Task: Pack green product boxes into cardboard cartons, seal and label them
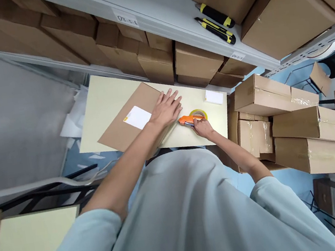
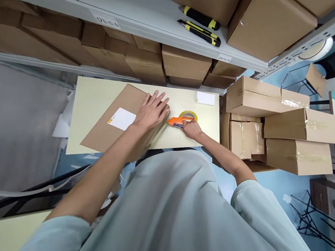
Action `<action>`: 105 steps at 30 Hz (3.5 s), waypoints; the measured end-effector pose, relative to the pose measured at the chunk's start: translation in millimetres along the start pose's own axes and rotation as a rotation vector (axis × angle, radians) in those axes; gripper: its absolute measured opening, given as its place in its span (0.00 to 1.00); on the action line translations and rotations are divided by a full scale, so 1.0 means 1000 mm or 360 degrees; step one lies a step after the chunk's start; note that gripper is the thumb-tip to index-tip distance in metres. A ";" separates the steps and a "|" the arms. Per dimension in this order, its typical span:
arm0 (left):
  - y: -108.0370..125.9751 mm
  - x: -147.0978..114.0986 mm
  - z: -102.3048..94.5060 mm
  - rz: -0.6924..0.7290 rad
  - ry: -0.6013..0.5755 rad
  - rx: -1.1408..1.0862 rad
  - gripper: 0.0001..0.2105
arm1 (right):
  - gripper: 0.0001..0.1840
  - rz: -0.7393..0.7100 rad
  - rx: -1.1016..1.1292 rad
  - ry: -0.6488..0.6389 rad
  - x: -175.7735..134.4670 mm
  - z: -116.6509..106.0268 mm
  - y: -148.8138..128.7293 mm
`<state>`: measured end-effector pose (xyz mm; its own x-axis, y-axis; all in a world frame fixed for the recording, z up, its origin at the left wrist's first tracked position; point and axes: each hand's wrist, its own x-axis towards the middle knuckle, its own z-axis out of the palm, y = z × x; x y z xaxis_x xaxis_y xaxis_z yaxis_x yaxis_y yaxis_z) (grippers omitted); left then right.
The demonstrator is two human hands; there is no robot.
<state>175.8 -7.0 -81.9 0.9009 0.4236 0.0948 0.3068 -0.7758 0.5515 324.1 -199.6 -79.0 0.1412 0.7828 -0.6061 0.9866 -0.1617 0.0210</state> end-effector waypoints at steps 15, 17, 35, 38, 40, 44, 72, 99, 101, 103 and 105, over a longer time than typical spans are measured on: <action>0.005 0.023 0.043 -0.0494 0.0513 -0.0099 0.23 | 0.24 0.0477 0.0401 0.0252 -0.004 -0.008 -0.042; 0.009 0.025 0.045 -0.0544 0.0553 -0.0122 0.23 | 0.25 0.0608 0.0458 0.0291 0.006 -0.019 -0.034; 0.024 0.078 -0.058 -0.0206 0.1080 -0.0198 0.25 | 0.31 0.0658 0.0149 0.0912 0.019 -0.241 0.023; 0.024 0.108 -0.111 -0.0075 0.1112 -0.0169 0.24 | 0.30 0.0614 0.0225 0.0996 0.040 -0.290 0.017; 0.016 0.126 -0.136 -0.0071 0.1094 -0.0157 0.25 | 0.29 0.0524 0.0303 0.1008 0.058 -0.319 0.014; -0.012 0.153 -0.155 -0.0117 0.1038 -0.0186 0.27 | 0.28 0.0289 0.0259 0.0925 0.094 -0.363 0.012; -0.062 -0.033 -0.107 -0.0456 0.0692 -0.0642 0.29 | 0.31 0.0083 0.0694 0.1689 0.043 -0.229 0.040; 0.032 -0.099 -0.006 -0.0607 0.0109 -0.0432 0.26 | 0.34 0.0160 0.1228 0.0319 -0.013 0.141 -0.062; 0.035 -0.099 -0.004 -0.0632 0.0121 -0.0415 0.26 | 0.28 0.0166 0.1155 0.0309 -0.011 0.138 -0.068; 0.037 -0.099 -0.005 -0.0666 0.0126 -0.0401 0.25 | 0.20 0.0156 0.1111 0.0303 -0.011 0.135 -0.072; 0.039 -0.099 -0.007 -0.0702 0.0117 -0.0407 0.25 | 0.15 0.0160 0.1089 0.0305 -0.013 0.133 -0.074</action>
<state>96.9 -76.3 -64.1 0.6761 0.7235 -0.1395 0.5595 -0.3809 0.7362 238.4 -277.5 -178.3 0.3024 0.8258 -0.4761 0.7044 -0.5301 -0.4720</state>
